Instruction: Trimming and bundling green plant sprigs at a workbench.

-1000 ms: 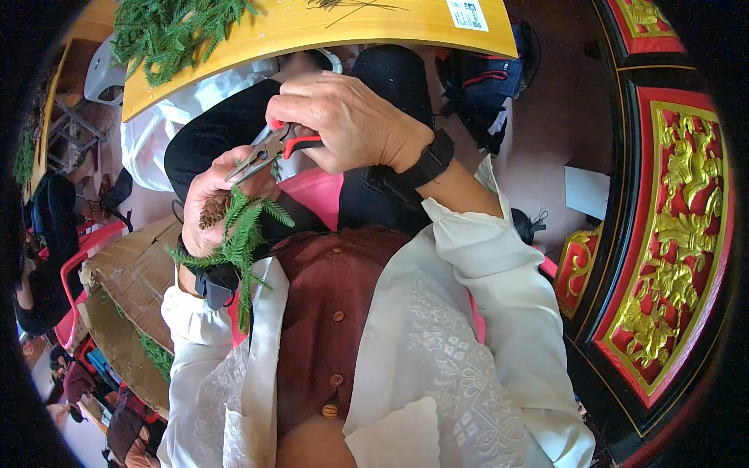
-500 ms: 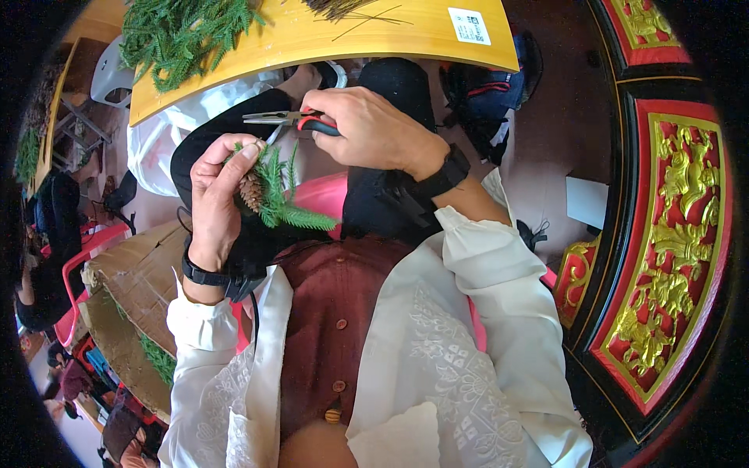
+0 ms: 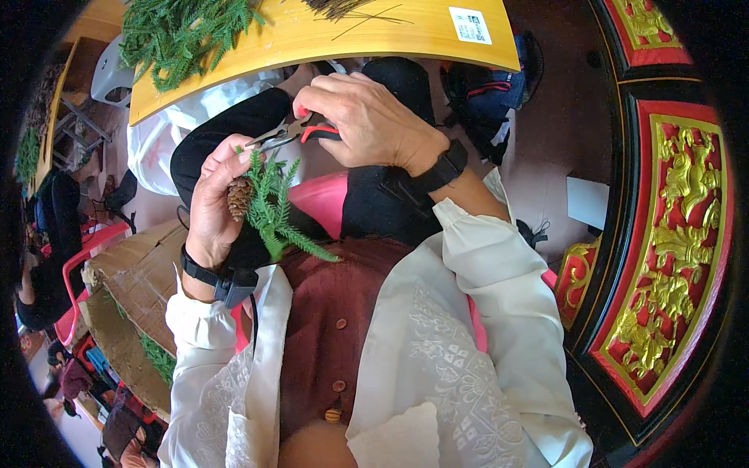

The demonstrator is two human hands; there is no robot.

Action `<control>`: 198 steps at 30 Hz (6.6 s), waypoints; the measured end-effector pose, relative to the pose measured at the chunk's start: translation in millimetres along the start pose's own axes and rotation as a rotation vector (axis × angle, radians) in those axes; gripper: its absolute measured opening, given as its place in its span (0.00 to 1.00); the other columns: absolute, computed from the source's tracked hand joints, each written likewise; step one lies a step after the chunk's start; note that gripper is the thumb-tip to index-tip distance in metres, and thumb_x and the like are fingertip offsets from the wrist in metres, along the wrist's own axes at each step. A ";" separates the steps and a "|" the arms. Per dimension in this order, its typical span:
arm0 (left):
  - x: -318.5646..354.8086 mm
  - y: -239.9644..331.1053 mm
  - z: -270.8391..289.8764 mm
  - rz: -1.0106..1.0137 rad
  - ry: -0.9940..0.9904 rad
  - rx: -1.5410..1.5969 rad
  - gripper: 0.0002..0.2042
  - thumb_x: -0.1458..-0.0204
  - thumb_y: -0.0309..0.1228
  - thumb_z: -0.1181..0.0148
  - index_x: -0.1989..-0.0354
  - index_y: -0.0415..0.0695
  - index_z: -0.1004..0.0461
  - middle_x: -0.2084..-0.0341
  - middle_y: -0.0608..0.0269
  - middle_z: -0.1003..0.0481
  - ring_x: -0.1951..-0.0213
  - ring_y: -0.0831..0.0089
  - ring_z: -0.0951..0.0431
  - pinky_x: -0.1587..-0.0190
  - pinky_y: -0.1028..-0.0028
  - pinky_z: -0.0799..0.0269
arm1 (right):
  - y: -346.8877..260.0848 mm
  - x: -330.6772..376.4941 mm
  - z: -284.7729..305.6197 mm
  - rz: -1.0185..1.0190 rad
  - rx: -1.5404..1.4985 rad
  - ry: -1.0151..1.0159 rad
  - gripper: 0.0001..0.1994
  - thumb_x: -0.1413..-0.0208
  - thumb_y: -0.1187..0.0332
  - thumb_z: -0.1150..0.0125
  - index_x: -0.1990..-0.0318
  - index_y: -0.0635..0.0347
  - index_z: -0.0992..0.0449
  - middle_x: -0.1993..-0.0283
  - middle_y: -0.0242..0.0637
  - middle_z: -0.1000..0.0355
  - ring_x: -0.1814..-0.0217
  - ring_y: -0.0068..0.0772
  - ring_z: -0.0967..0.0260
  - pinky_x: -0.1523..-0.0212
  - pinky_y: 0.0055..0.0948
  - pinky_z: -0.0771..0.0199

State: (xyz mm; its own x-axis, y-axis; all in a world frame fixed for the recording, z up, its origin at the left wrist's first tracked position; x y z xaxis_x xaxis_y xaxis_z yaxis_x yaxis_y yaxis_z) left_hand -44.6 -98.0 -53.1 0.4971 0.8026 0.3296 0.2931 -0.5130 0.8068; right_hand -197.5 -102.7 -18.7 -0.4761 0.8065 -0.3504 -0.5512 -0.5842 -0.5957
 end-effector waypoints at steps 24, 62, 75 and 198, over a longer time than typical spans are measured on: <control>-3.6 -5.5 -3.4 0.007 0.043 -0.148 0.02 0.47 0.23 0.44 0.70 0.41 0.29 0.76 0.71 0.27 0.75 0.86 0.29 0.70 0.85 0.34 | 16.3 6.3 -1.5 -0.207 0.045 -0.157 0.12 0.65 0.74 0.42 0.67 0.61 0.27 0.73 0.50 0.31 0.69 0.54 0.33 0.71 0.39 0.35; -28.2 -9.6 40.0 0.060 0.130 0.012 0.05 0.47 0.26 0.46 0.67 0.37 0.26 0.77 0.65 0.26 0.76 0.81 0.32 0.68 0.81 0.36 | 8.9 -0.9 -17.6 -0.376 0.381 0.053 0.07 0.62 0.74 0.44 0.71 0.63 0.29 0.73 0.50 0.30 0.70 0.53 0.30 0.70 0.46 0.32; -20.5 17.5 58.8 -0.363 0.313 -0.009 0.03 0.49 0.21 0.46 0.67 0.38 0.27 0.77 0.71 0.28 0.74 0.84 0.30 0.69 0.83 0.36 | -60.8 -55.4 21.6 -0.100 0.948 0.142 0.07 0.58 0.70 0.43 0.70 0.60 0.29 0.75 0.39 0.32 0.71 0.44 0.29 0.68 0.43 0.31; 48.8 27.8 -13.8 -0.295 -0.303 -0.163 0.10 0.50 0.20 0.41 0.59 0.40 0.28 0.68 0.69 0.26 0.65 0.83 0.27 0.60 0.82 0.32 | -88.8 3.7 23.6 -0.180 0.252 -0.180 0.09 0.54 0.66 0.40 0.71 0.62 0.29 0.77 0.51 0.31 0.70 0.56 0.32 0.70 0.46 0.35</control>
State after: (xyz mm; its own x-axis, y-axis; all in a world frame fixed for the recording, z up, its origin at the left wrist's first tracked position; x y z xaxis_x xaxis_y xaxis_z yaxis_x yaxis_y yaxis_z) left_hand -23.5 -68.9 -7.8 0.6356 0.7693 -0.0646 0.3377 -0.2018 0.9194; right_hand -166.6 -50.0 50.0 -0.4563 0.8830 -0.1096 -0.7784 -0.4558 -0.4316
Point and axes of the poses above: each hand's wrist, its own x-axis away from the middle knuckle, its own z-axis out of the back of the hand, y = z × x, the point moved 8 cm from there along -x, towards the middle knuckle
